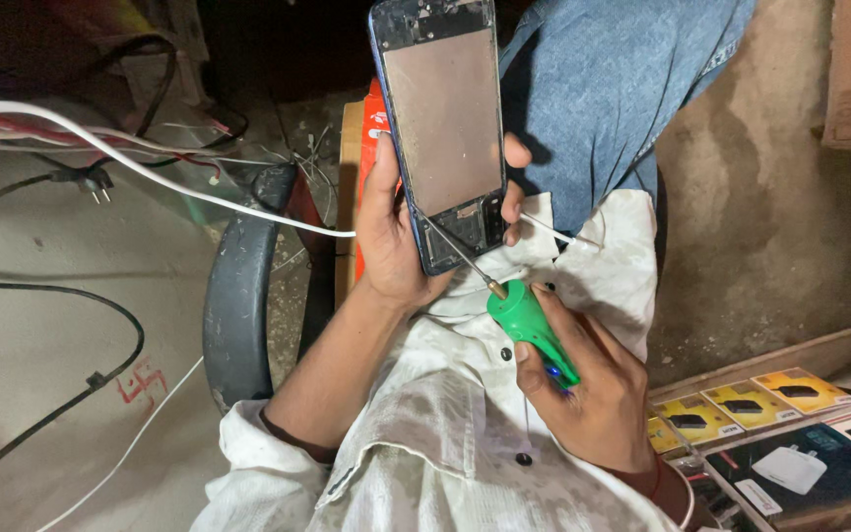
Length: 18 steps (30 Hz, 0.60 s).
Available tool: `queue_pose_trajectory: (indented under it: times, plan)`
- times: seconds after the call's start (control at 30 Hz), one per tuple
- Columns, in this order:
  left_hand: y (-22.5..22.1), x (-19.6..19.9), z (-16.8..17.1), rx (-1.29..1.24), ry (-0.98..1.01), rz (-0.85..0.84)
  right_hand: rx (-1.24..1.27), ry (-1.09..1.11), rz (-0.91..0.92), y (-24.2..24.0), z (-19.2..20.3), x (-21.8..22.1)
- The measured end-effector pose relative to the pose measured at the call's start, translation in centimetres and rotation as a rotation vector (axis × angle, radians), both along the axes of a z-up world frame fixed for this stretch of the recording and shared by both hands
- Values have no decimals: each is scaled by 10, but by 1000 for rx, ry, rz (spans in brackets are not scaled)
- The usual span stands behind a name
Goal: The person uses a green soldering iron to heat the edges of a smartphone's screen assembly. They then switch to a metal prying tool to carefully separate the screen from the phone's frame, working along the perimeter to detach the display.
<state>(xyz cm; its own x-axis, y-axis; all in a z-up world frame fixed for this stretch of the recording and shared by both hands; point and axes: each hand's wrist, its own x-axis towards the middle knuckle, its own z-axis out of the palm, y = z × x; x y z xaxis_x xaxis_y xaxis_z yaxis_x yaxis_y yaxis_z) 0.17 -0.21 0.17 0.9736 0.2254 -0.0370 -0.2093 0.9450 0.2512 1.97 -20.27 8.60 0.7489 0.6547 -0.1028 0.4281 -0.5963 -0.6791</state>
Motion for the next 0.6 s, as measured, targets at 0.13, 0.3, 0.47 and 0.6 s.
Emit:
queue_pose_trajectory:
  times: [0.13, 0.3, 0.47, 0.6]
  plan:
    - [-2, 1, -1, -16, -8, -19, -17, 10, -11, 1, 1, 0]
    - [-4, 1, -2, -6, -26, -9, -34, 23, -33, 2, 2, 0]
    - [-4, 0, -2, -26, -21, -28, -20, 11, -38, 4, 3, 0]
    - [-5, 0, -2, -19, -19, -34, -39, 13, -42, 4, 3, 2]
